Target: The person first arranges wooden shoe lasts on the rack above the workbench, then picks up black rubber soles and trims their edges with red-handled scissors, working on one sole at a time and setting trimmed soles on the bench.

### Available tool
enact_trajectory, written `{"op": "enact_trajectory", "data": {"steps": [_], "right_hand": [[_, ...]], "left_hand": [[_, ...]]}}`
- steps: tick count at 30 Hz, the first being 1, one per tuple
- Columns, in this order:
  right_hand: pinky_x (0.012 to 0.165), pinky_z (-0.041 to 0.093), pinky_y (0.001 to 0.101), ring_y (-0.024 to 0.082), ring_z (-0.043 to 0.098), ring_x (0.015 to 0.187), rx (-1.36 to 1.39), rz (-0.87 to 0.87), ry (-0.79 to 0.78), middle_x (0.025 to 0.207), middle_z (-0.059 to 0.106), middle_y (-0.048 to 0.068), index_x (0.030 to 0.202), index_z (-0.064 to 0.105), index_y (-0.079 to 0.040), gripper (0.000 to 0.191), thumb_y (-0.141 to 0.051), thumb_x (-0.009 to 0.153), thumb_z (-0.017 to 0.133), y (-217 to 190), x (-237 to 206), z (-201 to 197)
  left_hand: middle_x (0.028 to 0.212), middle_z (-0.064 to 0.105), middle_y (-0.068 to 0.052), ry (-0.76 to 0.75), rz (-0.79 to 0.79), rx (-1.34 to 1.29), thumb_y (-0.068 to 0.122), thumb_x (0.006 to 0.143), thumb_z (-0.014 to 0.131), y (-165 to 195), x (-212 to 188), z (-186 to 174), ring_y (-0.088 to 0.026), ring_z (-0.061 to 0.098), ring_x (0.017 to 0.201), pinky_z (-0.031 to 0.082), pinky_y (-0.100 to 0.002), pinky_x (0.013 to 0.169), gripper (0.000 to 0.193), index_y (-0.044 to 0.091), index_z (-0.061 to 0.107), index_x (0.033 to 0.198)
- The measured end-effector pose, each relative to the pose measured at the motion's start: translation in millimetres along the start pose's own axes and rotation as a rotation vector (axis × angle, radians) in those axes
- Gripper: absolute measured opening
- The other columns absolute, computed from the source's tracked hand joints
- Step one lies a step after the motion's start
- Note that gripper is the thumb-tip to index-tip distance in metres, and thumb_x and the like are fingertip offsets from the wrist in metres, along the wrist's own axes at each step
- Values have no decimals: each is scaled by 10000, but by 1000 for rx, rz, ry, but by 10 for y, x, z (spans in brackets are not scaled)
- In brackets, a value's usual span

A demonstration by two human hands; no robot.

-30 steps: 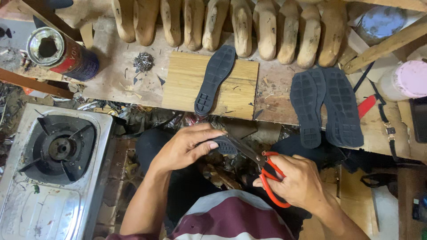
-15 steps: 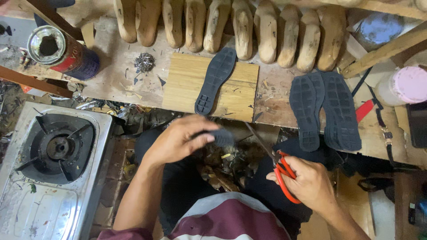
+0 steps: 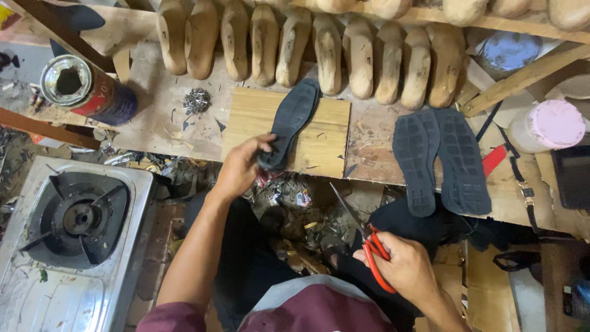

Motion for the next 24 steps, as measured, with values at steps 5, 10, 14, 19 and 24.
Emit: {"op": "enact_trajectory", "data": {"steps": [5, 10, 14, 19, 24], "right_hand": [[568, 558, 359, 250, 745, 608, -102, -107, 143, 727, 754, 104, 884, 713, -57, 334, -280, 700, 880, -55, -36, -129], [632, 546, 420, 335, 704, 673, -380, -266, 331, 798, 722, 114, 1045, 695, -69, 361, -237, 754, 826, -164, 7, -355], [639, 533, 446, 362, 691, 678, -593, -205, 369, 878, 735, 140, 1103, 693, -65, 435, -300, 759, 817, -59, 76, -525], [695, 508, 465, 336, 702, 710, -858, -187, 491, 903, 735, 157, 1061, 683, -54, 437, -394, 810, 795, 34, 192, -772], [693, 513, 442, 293, 713, 695, -1090, -83, 405, 778, 727, 126, 963, 681, -70, 519, -558, 809, 772, 175, 376, -798]], "left_hand": [[1559, 541, -152, 55, 98, 250, -258, 751, 468, 44, -211, 8, -315, 587, 1393, 499, -334, 1084, 671, 51, 609, 1330], [1587, 322, -264, -7, 138, 309, -146, 735, 679, 278, -407, 123, -437, 398, 1409, 376, -445, 1099, 786, -36, 474, 1486], [1566, 470, -134, 130, -112, 363, 68, 879, 723, 116, -428, 158, -289, 649, 1169, 564, -356, 911, 445, 89, 620, 1311], [1508, 532, -186, 181, 114, 469, 76, 915, 737, 204, -353, 316, -368, 561, 1353, 513, -410, 1070, 329, 45, 685, 1238], [1505, 517, -212, 164, 148, 551, 73, 883, 741, 226, -249, 369, -400, 502, 1391, 440, -461, 1124, 365, 17, 671, 1236]]}}
Point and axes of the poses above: each hand's wrist, its own x-axis towards the middle knuckle, its own z-axis out of the palm, y = z × x, the point moved 8 cm from there along x, towards the middle knuckle
